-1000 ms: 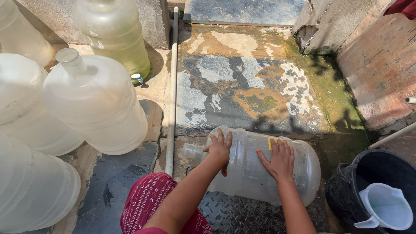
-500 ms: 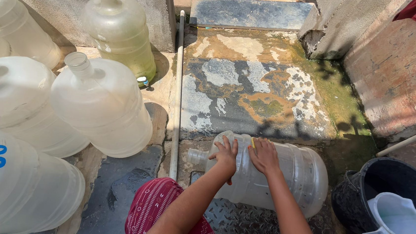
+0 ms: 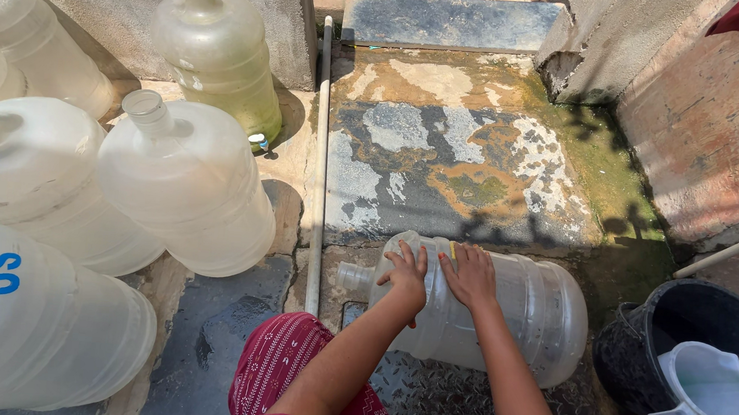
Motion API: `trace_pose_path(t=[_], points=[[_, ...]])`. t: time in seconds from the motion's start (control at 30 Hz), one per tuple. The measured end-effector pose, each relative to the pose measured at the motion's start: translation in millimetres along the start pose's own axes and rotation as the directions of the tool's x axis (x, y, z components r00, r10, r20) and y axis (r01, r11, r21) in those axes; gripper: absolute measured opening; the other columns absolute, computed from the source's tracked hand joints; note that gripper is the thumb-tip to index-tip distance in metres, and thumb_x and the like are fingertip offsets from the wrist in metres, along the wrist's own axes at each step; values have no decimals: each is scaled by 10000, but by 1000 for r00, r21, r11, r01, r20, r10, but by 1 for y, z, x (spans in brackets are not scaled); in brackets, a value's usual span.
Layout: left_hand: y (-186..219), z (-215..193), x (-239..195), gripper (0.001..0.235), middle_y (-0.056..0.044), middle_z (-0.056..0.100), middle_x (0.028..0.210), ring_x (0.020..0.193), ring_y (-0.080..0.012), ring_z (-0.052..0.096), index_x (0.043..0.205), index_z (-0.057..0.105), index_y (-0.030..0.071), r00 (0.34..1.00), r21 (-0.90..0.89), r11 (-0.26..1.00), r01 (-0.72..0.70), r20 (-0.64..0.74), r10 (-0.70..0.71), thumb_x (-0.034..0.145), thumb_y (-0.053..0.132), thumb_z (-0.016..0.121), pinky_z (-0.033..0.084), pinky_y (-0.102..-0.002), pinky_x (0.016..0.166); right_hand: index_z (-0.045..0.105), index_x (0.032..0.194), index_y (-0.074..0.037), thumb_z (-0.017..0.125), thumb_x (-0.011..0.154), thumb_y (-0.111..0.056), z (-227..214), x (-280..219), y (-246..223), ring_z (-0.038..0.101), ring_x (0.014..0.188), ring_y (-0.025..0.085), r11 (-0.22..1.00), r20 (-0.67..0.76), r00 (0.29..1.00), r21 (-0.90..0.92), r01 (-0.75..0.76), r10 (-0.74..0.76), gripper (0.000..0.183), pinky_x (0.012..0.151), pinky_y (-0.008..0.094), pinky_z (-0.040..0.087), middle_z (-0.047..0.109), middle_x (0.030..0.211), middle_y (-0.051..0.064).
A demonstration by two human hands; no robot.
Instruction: The person wipes the exterior of a large plastic water bottle with a sponge and then shakes it with water and dark debris inside to clean the interior.
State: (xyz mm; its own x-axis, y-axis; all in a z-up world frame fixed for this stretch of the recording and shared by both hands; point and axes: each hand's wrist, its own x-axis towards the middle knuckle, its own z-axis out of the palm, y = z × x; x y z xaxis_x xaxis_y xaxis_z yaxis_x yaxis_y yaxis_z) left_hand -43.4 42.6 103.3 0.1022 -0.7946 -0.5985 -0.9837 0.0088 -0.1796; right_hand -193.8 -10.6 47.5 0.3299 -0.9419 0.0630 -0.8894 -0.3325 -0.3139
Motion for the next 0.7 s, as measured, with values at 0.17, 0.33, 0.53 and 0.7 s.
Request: trace_pose_path(t=[0.17, 0.33, 0.53, 0.7], points=[[-3, 0, 1, 1830, -320, -61, 1672, 1463, -571, 227, 1631, -210, 151, 1000, -7, 1000, -5, -28, 5, 370, 539, 1059, 638, -529, 823, 433, 1511, -64, 415, 976, -662, -9, -38, -10, 289, 1501, 377, 996, -35, 997, -57, 66, -68, 803, 1235, 517, 184, 405, 1576, 176], [-2, 0, -1, 1823, -313, -44, 1673, 1460, -571, 239, 1635, -190, 147, 999, 8, 1000, -6, -47, 7, 365, 554, 1054, 645, -517, 802, 291, 1578, -97, 396, 948, -715, -22, -67, -12, 192, 1532, 355, 985, 40, 994, -140, 102, -98, 888, 1231, 506, 143, 275, 1638, 160], [-8, 1, -3, 1802, -326, -39, 1672, 1457, -567, 249, 1635, -183, 133, 997, 0, 999, -46, -67, 45, 388, 593, 1034, 643, -489, 817, 192, 1616, -133, 304, 926, -782, -27, -70, 22, 141, 1543, 311, 953, 120, 991, -291, 85, -52, 953, 1247, 493, 79, 212, 1665, 122], [-16, 4, -7, 1788, -355, -35, 1665, 1467, -572, 235, 1632, -177, 100, 991, -7, 994, -109, -76, 108, 414, 646, 1012, 633, -458, 846, 207, 1600, -209, 276, 906, -785, -48, -83, 93, 65, 1560, 326, 917, -3, 989, -375, -136, 145, 905, 1236, 535, -1, 195, 1666, 79]])
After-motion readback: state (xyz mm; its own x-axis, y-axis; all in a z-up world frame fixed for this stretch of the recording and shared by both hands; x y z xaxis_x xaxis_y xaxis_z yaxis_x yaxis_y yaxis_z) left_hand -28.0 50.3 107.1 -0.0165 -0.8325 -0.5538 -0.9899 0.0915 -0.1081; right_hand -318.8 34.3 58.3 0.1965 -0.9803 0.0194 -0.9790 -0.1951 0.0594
